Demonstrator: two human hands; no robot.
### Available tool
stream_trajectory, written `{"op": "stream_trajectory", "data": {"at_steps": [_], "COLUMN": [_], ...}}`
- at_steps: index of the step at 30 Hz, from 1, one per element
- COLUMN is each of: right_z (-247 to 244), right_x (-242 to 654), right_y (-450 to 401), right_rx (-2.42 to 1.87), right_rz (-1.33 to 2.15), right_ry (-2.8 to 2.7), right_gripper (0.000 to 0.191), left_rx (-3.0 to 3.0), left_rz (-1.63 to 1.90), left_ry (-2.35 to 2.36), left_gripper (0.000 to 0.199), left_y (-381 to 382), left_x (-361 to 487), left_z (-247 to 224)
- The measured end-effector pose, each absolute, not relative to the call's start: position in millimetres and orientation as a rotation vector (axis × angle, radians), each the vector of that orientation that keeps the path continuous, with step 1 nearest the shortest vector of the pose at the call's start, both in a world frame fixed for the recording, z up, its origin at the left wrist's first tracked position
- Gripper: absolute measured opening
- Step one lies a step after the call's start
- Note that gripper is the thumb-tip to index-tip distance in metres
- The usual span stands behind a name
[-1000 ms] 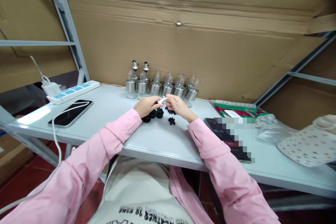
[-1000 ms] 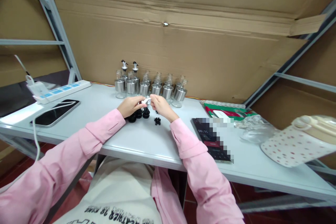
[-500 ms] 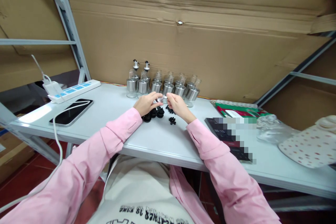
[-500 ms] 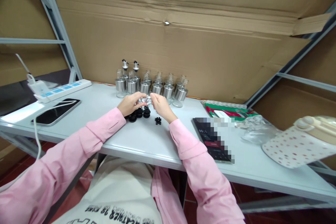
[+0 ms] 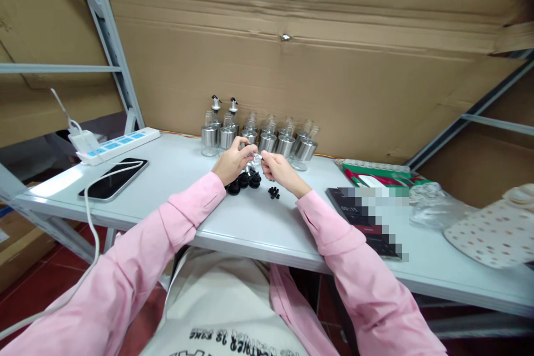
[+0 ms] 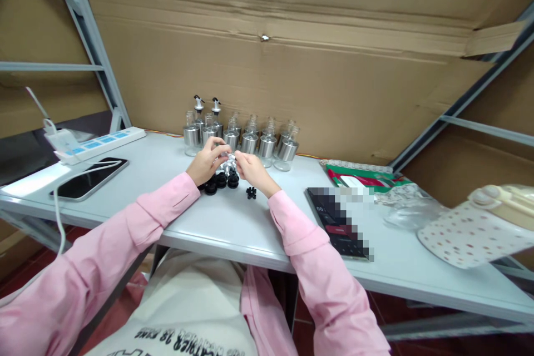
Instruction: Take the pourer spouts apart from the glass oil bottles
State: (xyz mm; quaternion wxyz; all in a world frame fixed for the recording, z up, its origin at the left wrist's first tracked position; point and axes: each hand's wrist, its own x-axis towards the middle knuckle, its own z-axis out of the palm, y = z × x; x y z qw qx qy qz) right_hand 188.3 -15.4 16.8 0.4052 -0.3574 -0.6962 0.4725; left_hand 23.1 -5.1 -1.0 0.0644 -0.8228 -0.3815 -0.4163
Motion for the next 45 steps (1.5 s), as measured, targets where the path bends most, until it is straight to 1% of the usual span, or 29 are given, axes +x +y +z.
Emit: {"op": "stream_trajectory", "data": {"at_steps": [4,7,13,16,22,26,34,41,45], "right_z": [15.4,16.7,22.3,23.0,27.9,30.8,27.6,16.6,14.1], "right_x": [188.6,191.1,207.6,217.8,228.1,230.8,234.9,239.2,239.4], "right_y": [-15.7,-15.4,-10.1,-5.0,-3.8,-5.8,-1.8,4.3,5.5], "right_rx": [-0.938,-0.944,-0.970,-1.084,-1.397,-1.532,-1.722,-1.702,-1.694], "right_rz": [1.290,1.256,1.074,0.947,0.649,0.560,0.494,0.753,0.764], "right_ry": [-1.818,-1.908,-2.032,-2.117,-2.272,-2.310,-2.498,-2.496,-2.499], "right_gripper": [0.047,0.042,0.030,0.028,0.012,0.008,0.011,0.011,0.013], "left_rx": [-2.503,-2.518,-2.544,-2.537,-2.540,-2.538,-2.549,-2.546,-2.547], "left_rz": [-1.282,-1.286,-1.284,-1.269,-1.292,-1.329,-1.397,-1.385,-1.404], "left_ry": [-1.091,-1.065,-1.042,-1.090,-1.084,-1.063,-1.022,-1.071,-1.113], "left_gripper": [0.018,0.017,0.011,0.012,0.013,0.014,0.015,0.017,0.020], "left_y": [-5.0,-5.6,-6.5,-6.6,-5.0,-4.0,-5.0,-6.1,-7.1], "left_x": [22.0,21.2,20.2,20.3,20.2,20.1,20.8,20.8,20.8], "left_z": [-1.4,-0.4,2.2,2.3,0.5,-0.6,-1.3,-2.2,-1.7]}}
